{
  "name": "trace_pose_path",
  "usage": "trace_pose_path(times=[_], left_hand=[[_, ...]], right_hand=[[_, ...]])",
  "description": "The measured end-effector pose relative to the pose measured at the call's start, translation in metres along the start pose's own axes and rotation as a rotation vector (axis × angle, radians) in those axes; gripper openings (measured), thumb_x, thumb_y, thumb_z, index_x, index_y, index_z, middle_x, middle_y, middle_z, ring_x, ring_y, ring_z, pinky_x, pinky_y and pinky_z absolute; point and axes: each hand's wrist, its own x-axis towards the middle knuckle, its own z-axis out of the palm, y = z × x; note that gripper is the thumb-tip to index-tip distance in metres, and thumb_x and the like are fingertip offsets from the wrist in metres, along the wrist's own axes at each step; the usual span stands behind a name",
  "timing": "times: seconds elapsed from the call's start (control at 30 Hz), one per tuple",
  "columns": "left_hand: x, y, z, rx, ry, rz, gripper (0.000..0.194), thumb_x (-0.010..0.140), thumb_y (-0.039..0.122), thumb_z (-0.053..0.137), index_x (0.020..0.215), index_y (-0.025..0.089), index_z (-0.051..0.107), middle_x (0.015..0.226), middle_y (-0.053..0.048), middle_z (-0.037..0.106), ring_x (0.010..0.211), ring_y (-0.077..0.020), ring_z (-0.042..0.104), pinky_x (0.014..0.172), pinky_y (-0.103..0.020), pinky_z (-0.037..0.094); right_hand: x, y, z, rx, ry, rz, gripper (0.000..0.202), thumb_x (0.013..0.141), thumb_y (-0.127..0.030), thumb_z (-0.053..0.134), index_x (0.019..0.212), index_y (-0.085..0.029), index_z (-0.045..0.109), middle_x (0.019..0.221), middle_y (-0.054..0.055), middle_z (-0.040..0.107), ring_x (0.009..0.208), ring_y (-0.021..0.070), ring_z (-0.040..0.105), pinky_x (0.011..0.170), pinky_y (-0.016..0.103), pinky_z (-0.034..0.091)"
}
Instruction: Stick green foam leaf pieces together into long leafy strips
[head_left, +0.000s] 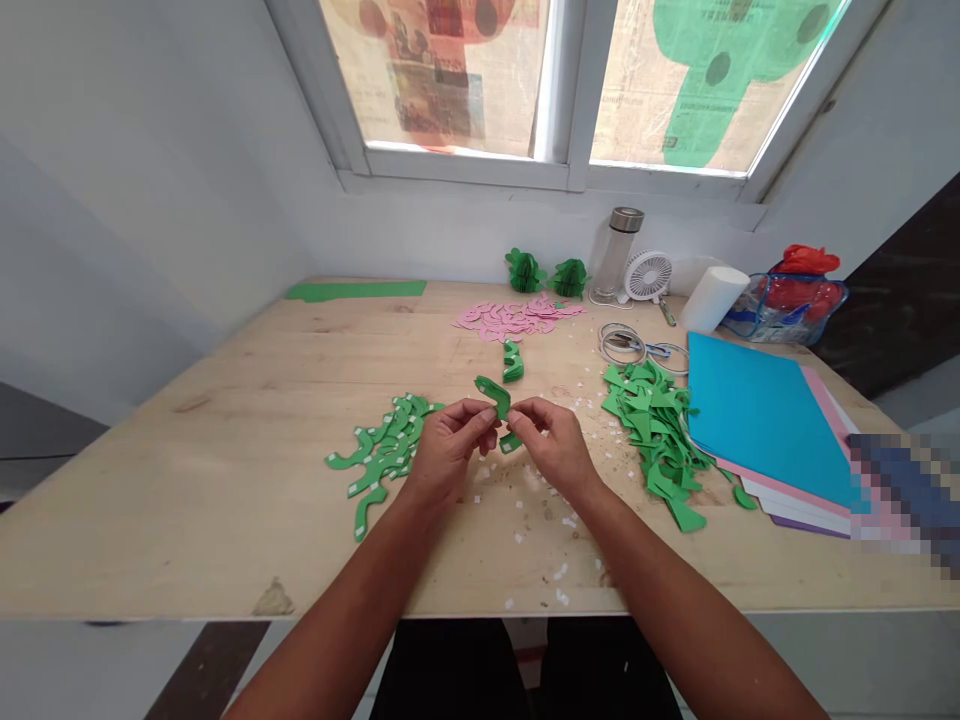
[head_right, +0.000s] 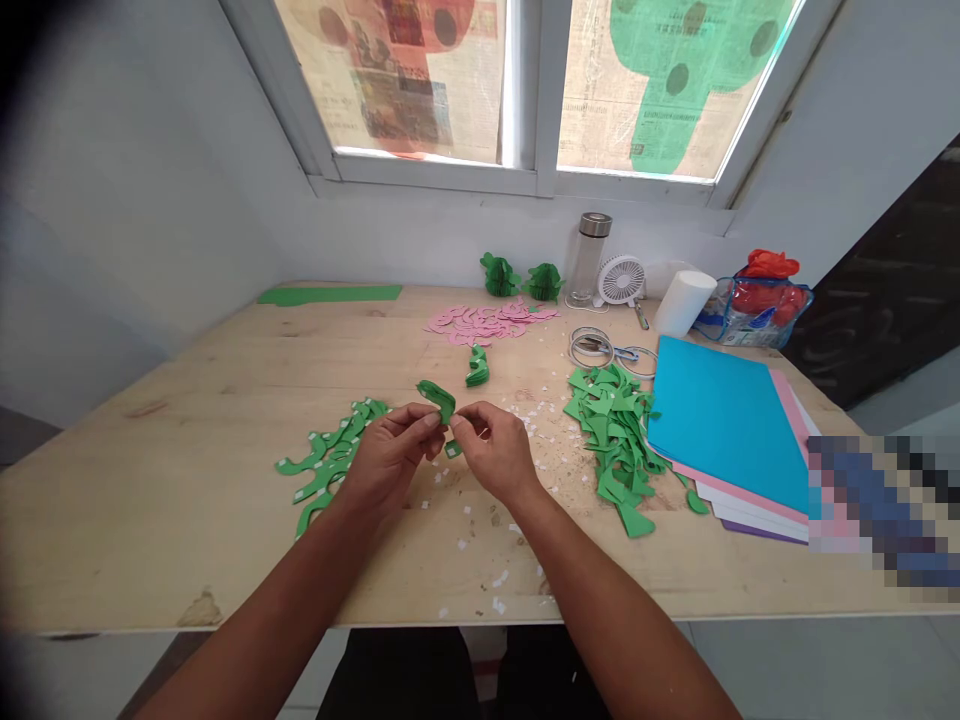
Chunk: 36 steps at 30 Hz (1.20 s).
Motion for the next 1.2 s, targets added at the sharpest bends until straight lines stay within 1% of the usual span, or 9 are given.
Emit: trace_pose_path(times=[0.1,0.23,0.4,0.53,0.73,0.83,0.93,1.07,1.2], left_hand=[[-0.0003,-0.0002,0.0003,0.020,-0.004,0.005,0.016,0.066,0.029,0.071,0.067,0.014,0.064,0.056,0.000,0.058,0.046,-0.0081,0.047,0.044,-0.021,0.035],[-0.0008,-0.0005,0.0008,0.017,-0.002,0.005,0.017,0.065,0.029,0.072,0.067,0.015,0.064,0.053,0.000,0.057,0.046,-0.0085,0.048,0.044,-0.021,0.035],[-0.0013,0.0003,0.0023,-0.004,0.009,-0.010,0.018,0.063,0.030,0.073,0.067,0.015,0.064,0.051,0.001,0.056,0.045,-0.0087,0.047,0.045,-0.021,0.036],[-0.0011,0.0004,0.0032,-0.020,0.008,-0.035,0.019,0.062,0.030,0.074,0.067,0.015,0.064,0.051,0.001,0.056,0.045,-0.0085,0.048,0.045,-0.021,0.036],[-0.0003,-0.0003,0.0015,-0.090,0.018,-0.078,0.019,0.062,0.028,0.075,0.068,0.014,0.063,0.058,-0.001,0.061,0.046,-0.0080,0.049,0.045,-0.021,0.036],[-0.0003,0.0005,0.0008,-0.127,0.033,-0.099,0.019,0.062,0.028,0.074,0.068,0.015,0.062,0.058,-0.001,0.061,0.045,-0.0082,0.049,0.045,-0.021,0.037],[-0.0005,0.0017,0.0011,-0.152,0.050,-0.113,0.018,0.061,0.027,0.074,0.068,0.015,0.062,0.056,0.001,0.059,0.045,-0.0076,0.049,0.045,-0.021,0.037],[-0.0006,0.0021,0.0016,-0.162,0.062,-0.130,0.018,0.060,0.026,0.074,0.068,0.014,0.062,0.058,0.000,0.061,0.044,-0.0074,0.049,0.045,-0.021,0.037],[-0.0003,0.0006,0.0019,-0.130,0.061,-0.110,0.020,0.062,0.028,0.074,0.069,0.014,0.061,0.059,-0.001,0.062,0.045,-0.0084,0.050,0.044,-0.021,0.037]], right_hand=[[0.0014,0.0012,0.0009,0.080,0.010,0.047,0.014,0.075,-0.029,0.056,0.072,-0.017,0.063,0.066,0.001,0.064,0.062,0.0140,0.058,0.060,0.025,0.045],[0.0012,0.0016,0.0014,0.157,-0.001,0.051,0.014,0.074,-0.030,0.057,0.069,-0.017,0.060,0.061,0.000,0.060,0.058,0.0131,0.055,0.057,0.025,0.044],[-0.0007,0.0010,0.0008,0.083,0.023,0.011,0.014,0.075,-0.030,0.056,0.070,-0.018,0.061,0.066,0.001,0.063,0.060,0.0135,0.056,0.059,0.025,0.044],[-0.0006,0.0027,0.0018,0.067,0.039,0.026,0.015,0.075,-0.031,0.056,0.069,-0.018,0.061,0.065,0.000,0.062,0.060,0.0139,0.056,0.059,0.026,0.044],[0.0017,-0.0001,0.0010,0.312,-0.015,0.074,0.021,0.076,-0.036,0.055,0.069,-0.017,0.060,0.064,0.001,0.060,0.062,0.0138,0.055,0.061,0.025,0.043],[0.0019,-0.0022,0.0001,0.349,-0.017,0.087,0.023,0.076,-0.037,0.055,0.069,-0.017,0.061,0.064,0.000,0.059,0.063,0.0132,0.054,0.061,0.025,0.042],[0.0021,0.0002,0.0016,0.343,-0.032,0.117,0.018,0.072,-0.035,0.060,0.071,-0.017,0.063,0.066,0.000,0.062,0.063,0.0136,0.055,0.060,0.025,0.043],[0.0027,0.0048,0.0047,0.330,-0.028,0.157,0.014,0.070,-0.031,0.061,0.070,-0.017,0.062,0.065,0.001,0.062,0.062,0.0142,0.056,0.056,0.025,0.042],[0.0030,0.0024,0.0046,0.402,-0.011,0.193,0.012,0.067,-0.029,0.062,0.066,-0.017,0.061,0.061,-0.001,0.061,0.057,0.0125,0.054,0.055,0.024,0.041]])
